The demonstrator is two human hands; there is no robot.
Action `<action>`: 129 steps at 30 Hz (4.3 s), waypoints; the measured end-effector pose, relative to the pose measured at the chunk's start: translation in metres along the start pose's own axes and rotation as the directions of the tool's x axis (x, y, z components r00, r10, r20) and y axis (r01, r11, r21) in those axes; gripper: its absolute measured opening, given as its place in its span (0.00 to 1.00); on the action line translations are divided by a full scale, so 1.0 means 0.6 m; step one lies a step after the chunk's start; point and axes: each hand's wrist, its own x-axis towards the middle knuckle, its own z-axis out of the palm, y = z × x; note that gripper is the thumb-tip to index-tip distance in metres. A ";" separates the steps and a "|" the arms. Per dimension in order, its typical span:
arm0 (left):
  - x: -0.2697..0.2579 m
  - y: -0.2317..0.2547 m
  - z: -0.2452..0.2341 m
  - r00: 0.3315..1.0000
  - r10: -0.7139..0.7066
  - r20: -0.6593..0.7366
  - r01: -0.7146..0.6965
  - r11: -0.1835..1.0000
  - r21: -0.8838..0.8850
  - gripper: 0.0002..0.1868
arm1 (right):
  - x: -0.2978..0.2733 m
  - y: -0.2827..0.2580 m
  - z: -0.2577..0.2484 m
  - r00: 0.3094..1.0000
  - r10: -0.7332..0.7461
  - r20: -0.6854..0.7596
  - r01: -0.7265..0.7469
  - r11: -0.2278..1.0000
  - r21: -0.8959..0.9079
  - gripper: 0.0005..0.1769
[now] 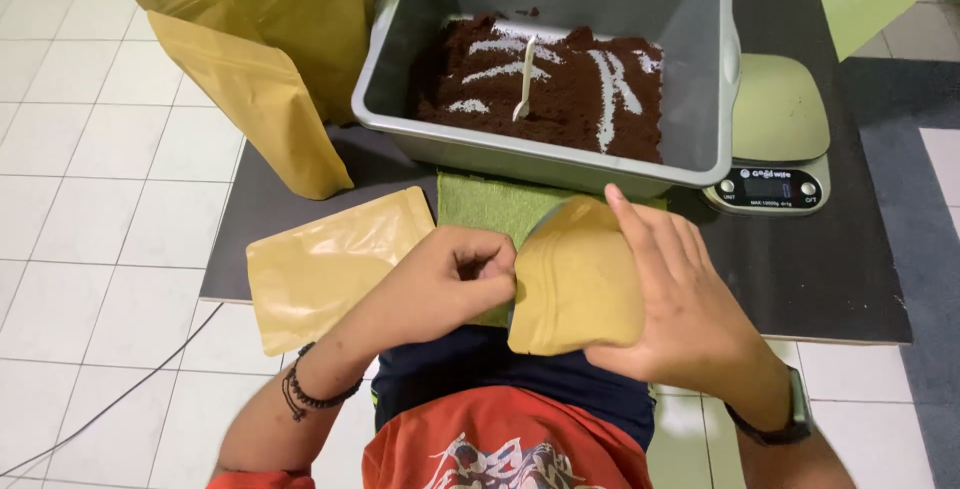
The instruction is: Filling a coffee bag with ground coffee using a spoon and a digital scale to reach a specific weight.
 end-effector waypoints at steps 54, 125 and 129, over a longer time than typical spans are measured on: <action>-0.044 0.001 0.006 0.970 0.026 -0.240 0.008 0.990 0.140 0.08 | -0.034 0.048 0.003 0.969 -0.204 -0.138 0.045 0.698 -0.715 0.58; 0.428 0.087 -0.062 0.944 -0.309 -0.116 0.097 -0.076 0.992 0.14 | 0.285 0.204 -0.068 0.671 0.029 -0.741 0.126 0.980 0.153 0.42; 0.396 0.104 -0.056 0.872 -0.440 -0.214 0.084 -0.296 0.951 0.19 | 0.285 0.206 -0.069 0.668 0.024 -0.744 0.147 0.975 0.164 0.42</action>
